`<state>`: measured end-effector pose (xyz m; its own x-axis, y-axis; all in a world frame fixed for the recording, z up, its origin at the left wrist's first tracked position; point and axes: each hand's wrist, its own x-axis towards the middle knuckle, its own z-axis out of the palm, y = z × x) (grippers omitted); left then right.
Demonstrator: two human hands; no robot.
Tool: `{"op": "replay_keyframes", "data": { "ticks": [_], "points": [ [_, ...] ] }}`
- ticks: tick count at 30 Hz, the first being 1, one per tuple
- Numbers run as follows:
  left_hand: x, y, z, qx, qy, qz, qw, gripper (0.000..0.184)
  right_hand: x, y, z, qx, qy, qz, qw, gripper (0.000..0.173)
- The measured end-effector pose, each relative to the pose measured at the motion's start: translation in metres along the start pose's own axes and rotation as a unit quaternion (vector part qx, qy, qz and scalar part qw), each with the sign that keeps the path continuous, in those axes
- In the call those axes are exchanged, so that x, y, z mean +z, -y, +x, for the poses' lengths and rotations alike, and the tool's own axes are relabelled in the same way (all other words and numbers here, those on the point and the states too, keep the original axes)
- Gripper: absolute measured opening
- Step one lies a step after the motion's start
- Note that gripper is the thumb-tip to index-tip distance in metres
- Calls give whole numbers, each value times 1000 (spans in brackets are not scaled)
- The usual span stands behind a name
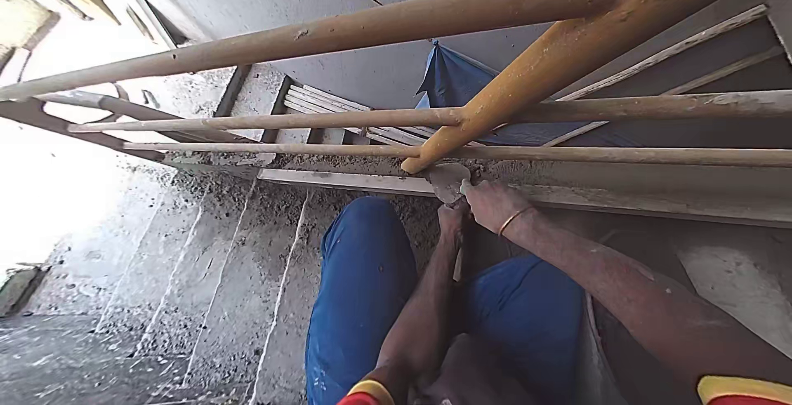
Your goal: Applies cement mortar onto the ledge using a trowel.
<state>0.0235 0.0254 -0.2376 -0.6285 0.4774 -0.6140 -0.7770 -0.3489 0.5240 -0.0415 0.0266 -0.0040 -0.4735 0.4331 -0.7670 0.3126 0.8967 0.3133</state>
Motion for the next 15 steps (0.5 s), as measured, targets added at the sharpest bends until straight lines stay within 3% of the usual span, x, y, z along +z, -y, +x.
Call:
{"op": "replay_keyframes", "data": {
  "ticks": [4, 7, 10, 13, 15],
  "points": [
    [-3, 6, 8, -31, 18, -12, 999, 14, 3, -39, -21, 25, -19, 0, 1000, 46],
    [-2, 5, 9, -39, 26, -1, 999, 22, 9, -55, -41, 52, -62, -2, 997, 49],
    [0, 5, 2, -3, -5, 10, 1000, 13, 16, -35, -46, 23, -88, -12, 996, 49],
    [6, -25, -27, 46, -28, 33, 998, 34, 13, 2, -29, -16, -46, -17, 999, 49],
    [10, -44, -36, 20, -41, 36, 998, 31, 13, 20, -13, -27, -42, -14, 999, 52]
  ]
}}
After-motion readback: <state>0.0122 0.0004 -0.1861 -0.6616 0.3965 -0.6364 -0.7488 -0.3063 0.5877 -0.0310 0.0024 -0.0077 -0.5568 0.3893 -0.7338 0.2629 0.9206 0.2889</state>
